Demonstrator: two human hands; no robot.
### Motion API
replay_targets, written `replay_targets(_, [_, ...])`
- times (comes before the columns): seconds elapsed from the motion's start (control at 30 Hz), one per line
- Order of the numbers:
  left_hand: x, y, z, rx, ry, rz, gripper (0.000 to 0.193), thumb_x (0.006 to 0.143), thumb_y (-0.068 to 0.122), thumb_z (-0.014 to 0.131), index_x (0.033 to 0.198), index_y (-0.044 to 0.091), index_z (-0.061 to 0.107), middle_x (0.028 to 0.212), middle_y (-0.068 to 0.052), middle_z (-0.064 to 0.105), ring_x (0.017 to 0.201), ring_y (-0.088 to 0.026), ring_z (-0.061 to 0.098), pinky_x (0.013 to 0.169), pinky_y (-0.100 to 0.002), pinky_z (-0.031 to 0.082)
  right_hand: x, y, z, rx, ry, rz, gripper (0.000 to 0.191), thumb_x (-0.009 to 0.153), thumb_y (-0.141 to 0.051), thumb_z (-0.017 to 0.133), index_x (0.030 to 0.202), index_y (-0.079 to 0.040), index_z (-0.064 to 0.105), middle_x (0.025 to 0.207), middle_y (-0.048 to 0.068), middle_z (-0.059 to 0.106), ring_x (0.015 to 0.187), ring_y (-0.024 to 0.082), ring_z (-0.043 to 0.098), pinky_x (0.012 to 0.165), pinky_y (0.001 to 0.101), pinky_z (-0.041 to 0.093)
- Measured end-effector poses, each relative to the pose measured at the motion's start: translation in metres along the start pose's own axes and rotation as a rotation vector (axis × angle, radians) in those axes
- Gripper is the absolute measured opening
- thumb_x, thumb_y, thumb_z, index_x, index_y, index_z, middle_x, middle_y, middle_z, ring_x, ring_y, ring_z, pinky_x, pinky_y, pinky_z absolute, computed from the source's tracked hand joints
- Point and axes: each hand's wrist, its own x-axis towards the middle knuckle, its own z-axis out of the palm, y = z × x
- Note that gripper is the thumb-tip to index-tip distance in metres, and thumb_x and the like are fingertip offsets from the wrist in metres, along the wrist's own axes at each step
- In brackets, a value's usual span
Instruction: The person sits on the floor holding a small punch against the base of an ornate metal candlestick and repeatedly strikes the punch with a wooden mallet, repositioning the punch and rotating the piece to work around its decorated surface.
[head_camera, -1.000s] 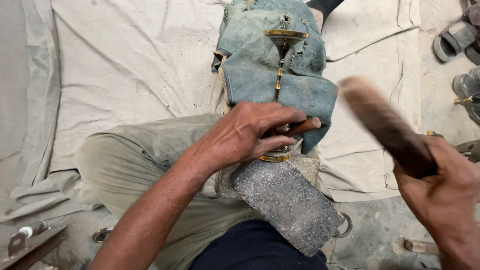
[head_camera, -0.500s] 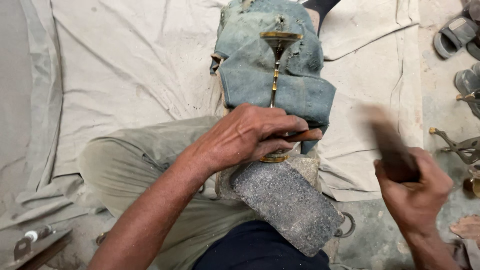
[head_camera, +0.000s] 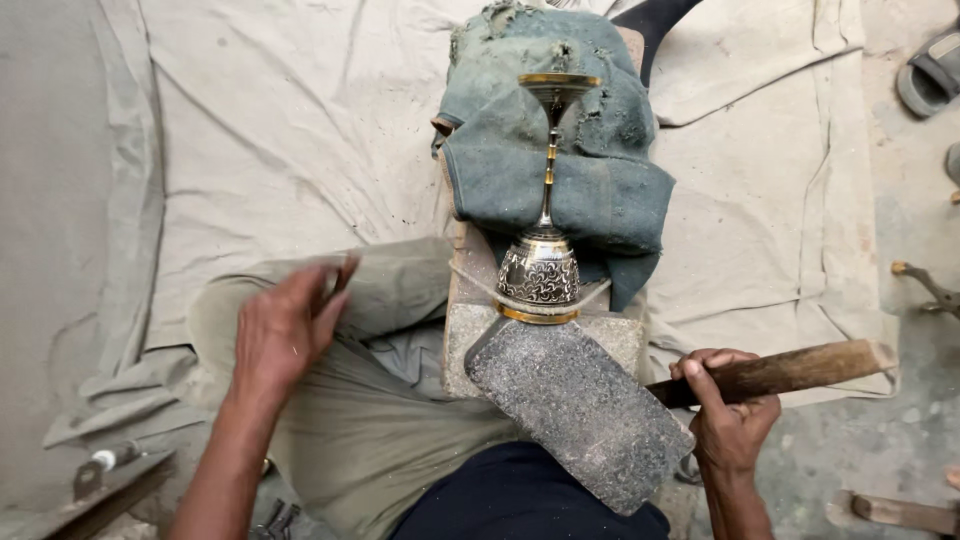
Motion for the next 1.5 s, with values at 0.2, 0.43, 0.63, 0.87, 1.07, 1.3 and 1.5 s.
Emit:
replay_targets(0.2, [-0.043,0.009,-0.011,0.429,0.161,0.081,0.015,0.096,0.015,0.075,0.11,0.01,0.072,0.091,-0.009,0.072,0.081,-0.031,0.071,0.065,-0.044,0.056,-0.012,0.01,-0.009,0.005,0.051,0.046,0.018,0.095,0.013,0.069,0.105,0.002,0.059,0.095,0.016,0.068,0.087,0.023,0.07,0.084,0.0403,0.061])
replay_targets(0.43, [-0.012,0.087,-0.012,-0.881,0.025,-0.036,0.02,0.093,0.009,0.077,0.11,0.001,0.07,0.093,-0.009,0.077,0.083,-0.017,0.079,0.071,-0.029,0.07,-0.021,0.017,-0.026,-0.026,-0.014,-0.013,0.014,0.096,0.013,0.068,0.105,0.004,0.062,0.09,0.019,0.071,0.083,0.022,0.072,0.08,0.0374,0.063])
replay_targets(0.63, [0.048,0.162,0.01,-0.983,-0.384,0.045,0.022,0.093,0.008,0.079,0.111,0.0,0.07,0.091,-0.008,0.075,0.08,-0.014,0.073,0.069,-0.027,0.065,-0.018,0.046,-0.045,0.009,-0.064,0.02,0.024,0.09,0.014,0.072,0.106,0.001,0.061,0.094,0.017,0.07,0.097,0.022,0.07,0.085,0.0334,0.061])
replay_targets(0.87, [0.092,0.211,0.034,-0.614,-0.581,0.417,0.034,0.088,0.015,0.082,0.121,0.011,0.073,0.101,-0.002,0.076,0.087,-0.013,0.077,0.076,-0.028,0.069,0.015,0.065,-0.059,-0.212,-0.082,0.155,0.02,0.091,0.0,0.077,0.107,-0.001,0.065,0.104,0.017,0.073,0.096,0.022,0.074,0.089,0.0387,0.064])
replay_targets(1.07, [0.116,0.23,0.043,-0.395,-0.715,0.615,0.042,0.084,0.019,0.082,0.125,0.015,0.073,0.106,-0.005,0.079,0.083,-0.02,0.078,0.07,-0.039,0.064,0.034,0.039,-0.074,-0.367,-0.124,0.006,0.029,0.093,-0.012,0.08,0.114,-0.001,0.062,0.096,0.01,0.07,0.085,0.017,0.072,0.081,0.0338,0.064])
replay_targets(1.3, [0.131,0.233,0.056,-0.361,-0.808,0.723,0.046,0.087,0.02,0.077,0.132,0.02,0.068,0.103,-0.005,0.079,0.079,-0.019,0.076,0.073,-0.038,0.064,0.034,0.029,-0.055,-0.598,-0.273,0.159,0.028,0.081,-0.013,0.083,0.103,-0.004,0.068,0.091,0.007,0.074,0.081,0.018,0.075,0.077,0.0365,0.065])
replay_targets(1.5, [0.126,0.232,0.059,-0.131,-0.896,0.742,0.027,0.094,0.02,0.073,0.121,0.019,0.071,0.087,-0.003,0.078,0.073,-0.017,0.076,0.066,-0.038,0.063,0.01,0.012,-0.038,-0.712,-0.097,0.11,0.031,0.085,-0.012,0.082,0.11,-0.002,0.067,0.094,0.008,0.073,0.08,0.017,0.072,0.074,0.0342,0.058])
